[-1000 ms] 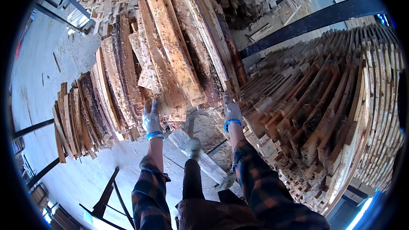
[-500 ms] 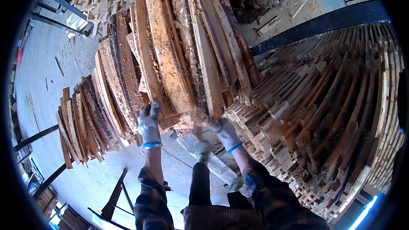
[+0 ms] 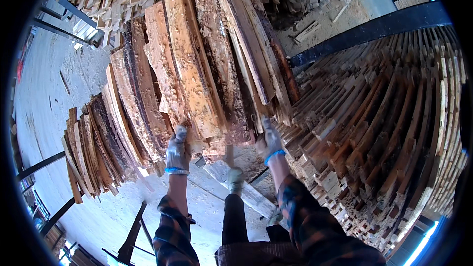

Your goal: The person repeatedly picks up wooden planks from a large pile and places them onto a growing stack. They handle the planks one at a time, aligning them carefully to build a neat pile in a warehouse setting.

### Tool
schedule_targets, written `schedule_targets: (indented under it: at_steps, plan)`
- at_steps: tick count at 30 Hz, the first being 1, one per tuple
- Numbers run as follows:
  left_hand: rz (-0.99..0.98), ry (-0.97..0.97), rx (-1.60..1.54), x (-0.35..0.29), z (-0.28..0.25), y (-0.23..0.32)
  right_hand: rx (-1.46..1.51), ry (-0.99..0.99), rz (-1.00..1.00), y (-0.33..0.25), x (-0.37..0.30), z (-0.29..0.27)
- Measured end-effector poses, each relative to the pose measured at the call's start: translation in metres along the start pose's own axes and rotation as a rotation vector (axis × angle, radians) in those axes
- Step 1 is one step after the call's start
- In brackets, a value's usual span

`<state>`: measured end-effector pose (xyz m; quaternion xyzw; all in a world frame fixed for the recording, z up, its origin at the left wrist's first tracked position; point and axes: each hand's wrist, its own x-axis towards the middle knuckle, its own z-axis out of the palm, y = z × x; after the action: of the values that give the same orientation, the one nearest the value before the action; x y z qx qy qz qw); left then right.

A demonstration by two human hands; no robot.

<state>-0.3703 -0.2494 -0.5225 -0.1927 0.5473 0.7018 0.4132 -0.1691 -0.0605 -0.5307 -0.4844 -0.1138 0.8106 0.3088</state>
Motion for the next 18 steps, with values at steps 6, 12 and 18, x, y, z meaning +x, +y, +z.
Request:
schedule_targets:
  at_steps: [6, 12, 18]
  plan:
    - [0.120, 0.190, 0.784, -0.069, 0.078, 0.070, -0.086, -0.364, 0.322, 0.018, -0.047, 0.011]
    - [0.140, 0.075, 0.160, -0.028, 0.040, 0.053, -0.449, 0.086, 0.396, 0.006, -0.008, 0.032]
    - [0.140, -0.023, 0.149, -0.028, 0.060, 0.066, -0.533, -0.069, 0.247, 0.051, 0.023, -0.028]
